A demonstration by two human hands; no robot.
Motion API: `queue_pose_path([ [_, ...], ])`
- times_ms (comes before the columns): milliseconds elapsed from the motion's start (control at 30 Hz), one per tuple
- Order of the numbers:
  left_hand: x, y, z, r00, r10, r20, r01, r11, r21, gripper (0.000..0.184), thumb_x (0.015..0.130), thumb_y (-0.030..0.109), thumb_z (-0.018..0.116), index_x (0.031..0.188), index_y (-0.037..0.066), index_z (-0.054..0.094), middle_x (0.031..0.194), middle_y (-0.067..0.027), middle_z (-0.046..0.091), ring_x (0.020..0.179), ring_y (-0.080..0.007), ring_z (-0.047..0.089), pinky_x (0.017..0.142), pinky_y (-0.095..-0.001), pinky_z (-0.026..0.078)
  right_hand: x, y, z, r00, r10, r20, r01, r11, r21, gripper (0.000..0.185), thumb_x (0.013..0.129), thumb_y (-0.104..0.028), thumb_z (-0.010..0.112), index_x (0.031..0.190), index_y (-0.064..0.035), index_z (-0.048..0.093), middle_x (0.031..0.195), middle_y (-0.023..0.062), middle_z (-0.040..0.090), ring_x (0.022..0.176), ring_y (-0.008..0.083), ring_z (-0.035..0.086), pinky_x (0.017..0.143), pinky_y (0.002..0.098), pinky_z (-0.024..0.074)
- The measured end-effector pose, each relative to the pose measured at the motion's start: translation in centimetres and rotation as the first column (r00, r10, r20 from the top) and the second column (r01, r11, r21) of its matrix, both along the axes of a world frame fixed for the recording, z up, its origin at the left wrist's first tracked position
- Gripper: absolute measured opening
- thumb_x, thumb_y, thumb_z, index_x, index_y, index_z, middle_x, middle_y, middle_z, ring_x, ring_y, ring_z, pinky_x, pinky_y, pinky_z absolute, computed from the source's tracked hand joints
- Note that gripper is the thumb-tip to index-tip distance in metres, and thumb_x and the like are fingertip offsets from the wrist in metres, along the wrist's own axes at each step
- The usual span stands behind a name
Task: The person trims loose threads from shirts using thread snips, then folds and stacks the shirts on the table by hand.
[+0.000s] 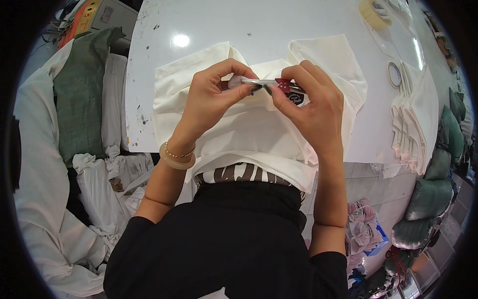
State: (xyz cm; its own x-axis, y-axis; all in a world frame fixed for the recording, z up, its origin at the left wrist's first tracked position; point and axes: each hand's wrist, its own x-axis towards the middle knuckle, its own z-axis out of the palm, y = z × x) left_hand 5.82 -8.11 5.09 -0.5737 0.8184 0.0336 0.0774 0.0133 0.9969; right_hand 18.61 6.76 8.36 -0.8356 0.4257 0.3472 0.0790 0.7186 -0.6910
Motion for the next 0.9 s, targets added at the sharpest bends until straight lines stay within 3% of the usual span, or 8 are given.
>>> queue_pose_path([
  [300, -0.05, 0.23, 0.02, 0.999, 0.002, -0.032, -0.002, 1.000, -0.015, 0.013, 0.085, 0.002, 0.067, 0.097, -0.003, 0.064, 0.087, -0.0022, 0.065, 0.076, -0.0047, 0.062, 0.066, -0.0167, 0.050, -0.25, -0.06, -0.21, 1.000, -0.013, 0.019, 0.012, 0.999, 0.030, 0.017, 0.072, -0.010, 0.073, 0.080, -0.0028, 0.060, 0.072, 0.0052, 0.058, 0.064, 0.0168, 0.061, 0.058, 0.0274, 0.0475],
  [900, -0.25, 0.28, 0.07, 1.000, 0.004, -0.007, -0.004, 1.000, -0.024, 0.013, 0.085, 0.001, 0.066, 0.097, -0.004, 0.065, 0.088, -0.0026, 0.066, 0.076, -0.0047, 0.062, 0.066, -0.0165, 0.051, -0.41, 0.30, -0.37, 1.000, -0.007, 0.018, 0.009, 0.991, -0.130, 0.018, 0.074, -0.011, 0.073, 0.080, -0.0013, 0.059, 0.073, 0.0061, 0.059, 0.066, 0.0173, 0.062, 0.061, 0.0269, 0.0483],
])
